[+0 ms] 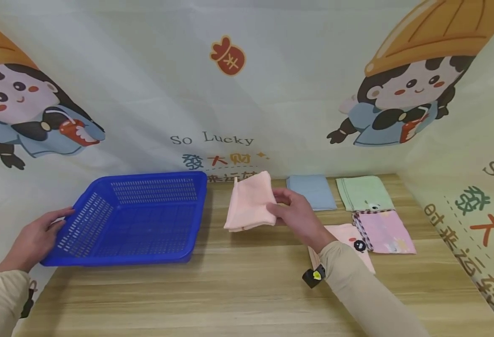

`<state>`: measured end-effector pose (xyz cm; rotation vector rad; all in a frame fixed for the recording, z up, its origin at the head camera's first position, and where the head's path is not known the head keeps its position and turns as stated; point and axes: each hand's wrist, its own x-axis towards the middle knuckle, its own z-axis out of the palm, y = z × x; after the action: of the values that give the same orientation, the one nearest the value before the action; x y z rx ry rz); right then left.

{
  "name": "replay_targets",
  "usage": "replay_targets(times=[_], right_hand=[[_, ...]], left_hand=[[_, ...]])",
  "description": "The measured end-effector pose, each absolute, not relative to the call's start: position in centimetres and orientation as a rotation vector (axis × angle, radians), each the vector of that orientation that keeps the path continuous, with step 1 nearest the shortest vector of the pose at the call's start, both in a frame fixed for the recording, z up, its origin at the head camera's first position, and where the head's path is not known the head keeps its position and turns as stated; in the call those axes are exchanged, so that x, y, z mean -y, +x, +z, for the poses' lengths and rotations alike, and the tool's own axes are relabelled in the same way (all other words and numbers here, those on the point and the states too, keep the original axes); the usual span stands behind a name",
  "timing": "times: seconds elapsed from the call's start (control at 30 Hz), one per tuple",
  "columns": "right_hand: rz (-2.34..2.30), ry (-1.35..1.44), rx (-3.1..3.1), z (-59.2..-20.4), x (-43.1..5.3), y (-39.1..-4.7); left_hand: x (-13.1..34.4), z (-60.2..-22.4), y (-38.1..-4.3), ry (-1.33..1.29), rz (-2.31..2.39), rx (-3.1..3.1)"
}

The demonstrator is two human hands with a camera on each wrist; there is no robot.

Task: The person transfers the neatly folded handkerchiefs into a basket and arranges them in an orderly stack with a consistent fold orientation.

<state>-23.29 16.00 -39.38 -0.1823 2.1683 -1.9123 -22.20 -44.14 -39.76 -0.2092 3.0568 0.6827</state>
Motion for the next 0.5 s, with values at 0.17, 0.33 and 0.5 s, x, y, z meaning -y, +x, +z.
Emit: replay_targets(times=[0.17, 0.33, 0.5], right_hand=[[-1.96, -0.194, -2.136, -39.2, -15.7, -23.3], [-1.998, -0.209, -2.111, -39.1, -15.2, -23.5], [-2.014, -0.203, -2.094, -38.7, -14.3, -23.8]], left_hand=[[44.1, -40.1, -22.3, -0.175, 0.703, -3.073], [44.1, -40.1, -22.4, -0.206, 0.706, -3.041], [44.4, -39.8, -22.2, -0.179, 0.68, -3.081]])
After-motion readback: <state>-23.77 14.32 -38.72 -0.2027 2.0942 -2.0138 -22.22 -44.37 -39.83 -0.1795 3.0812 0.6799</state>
